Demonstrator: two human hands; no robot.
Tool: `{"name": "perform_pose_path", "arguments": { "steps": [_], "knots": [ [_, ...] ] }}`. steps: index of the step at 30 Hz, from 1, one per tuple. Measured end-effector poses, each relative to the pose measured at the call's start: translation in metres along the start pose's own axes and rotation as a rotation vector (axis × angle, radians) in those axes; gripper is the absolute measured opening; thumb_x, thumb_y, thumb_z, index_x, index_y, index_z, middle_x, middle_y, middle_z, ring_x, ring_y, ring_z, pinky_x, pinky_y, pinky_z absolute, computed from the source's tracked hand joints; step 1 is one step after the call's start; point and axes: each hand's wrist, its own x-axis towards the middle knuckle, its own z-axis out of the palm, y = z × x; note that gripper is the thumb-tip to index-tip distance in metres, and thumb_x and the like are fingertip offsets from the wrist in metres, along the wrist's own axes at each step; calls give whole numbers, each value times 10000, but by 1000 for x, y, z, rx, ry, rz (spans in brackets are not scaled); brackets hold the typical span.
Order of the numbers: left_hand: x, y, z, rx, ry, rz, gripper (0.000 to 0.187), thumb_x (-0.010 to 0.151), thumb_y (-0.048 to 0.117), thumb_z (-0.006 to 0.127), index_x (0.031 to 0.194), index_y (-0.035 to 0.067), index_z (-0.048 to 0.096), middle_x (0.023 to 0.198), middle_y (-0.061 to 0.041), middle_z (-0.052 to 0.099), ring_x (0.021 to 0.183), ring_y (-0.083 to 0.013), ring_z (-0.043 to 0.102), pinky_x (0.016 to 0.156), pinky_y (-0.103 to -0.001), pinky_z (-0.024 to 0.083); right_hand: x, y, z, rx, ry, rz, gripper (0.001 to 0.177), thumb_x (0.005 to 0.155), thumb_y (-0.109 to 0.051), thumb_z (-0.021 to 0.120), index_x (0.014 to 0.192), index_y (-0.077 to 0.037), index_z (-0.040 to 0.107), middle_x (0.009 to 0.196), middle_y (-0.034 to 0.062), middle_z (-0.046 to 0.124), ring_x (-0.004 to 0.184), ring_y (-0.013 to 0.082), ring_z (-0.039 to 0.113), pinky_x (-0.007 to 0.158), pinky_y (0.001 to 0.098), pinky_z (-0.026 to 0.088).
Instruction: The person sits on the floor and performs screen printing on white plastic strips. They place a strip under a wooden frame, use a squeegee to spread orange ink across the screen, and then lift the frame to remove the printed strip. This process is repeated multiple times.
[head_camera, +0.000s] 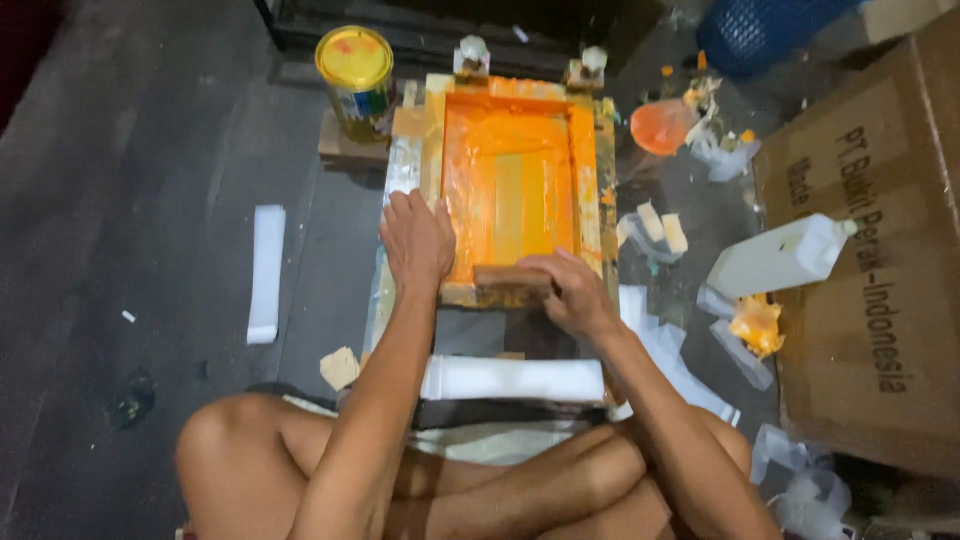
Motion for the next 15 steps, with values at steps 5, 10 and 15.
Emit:
{"name": "perform_pose_path", "arguments": {
  "steps": [5,10,15],
  "knots": [
    [-2,1,-2,-25,-12,-5,475,1054,412,418,1262,14,571,1134,-174,546,1078,-384,557,896,-498,430,2,0,-5,24,-52,71,365,889,18,696,1178,-202,732,1113,1,783,1118,303,705,1123,537,435],
    [4,6,-5,-24,-36,-32,499,1059,435,389,1258,15,569,1143,-170,547,1097,-378,551,923,-495,420,59,-26,-32,207,31,162,272,937,-58,719,1167,-197,759,1056,40,795,1064,309,729,1010,535,536],
    [-2,14,-23,-16,-141,-75,510,1057,421,368,1337,33,543,1189,-154,534,1132,-355,544,941,-476,427,130,38,-21,110,93,193,286,943,-5,703,1162,-184,746,1027,31,774,1095,316,705,901,487,586]
  ]
}}
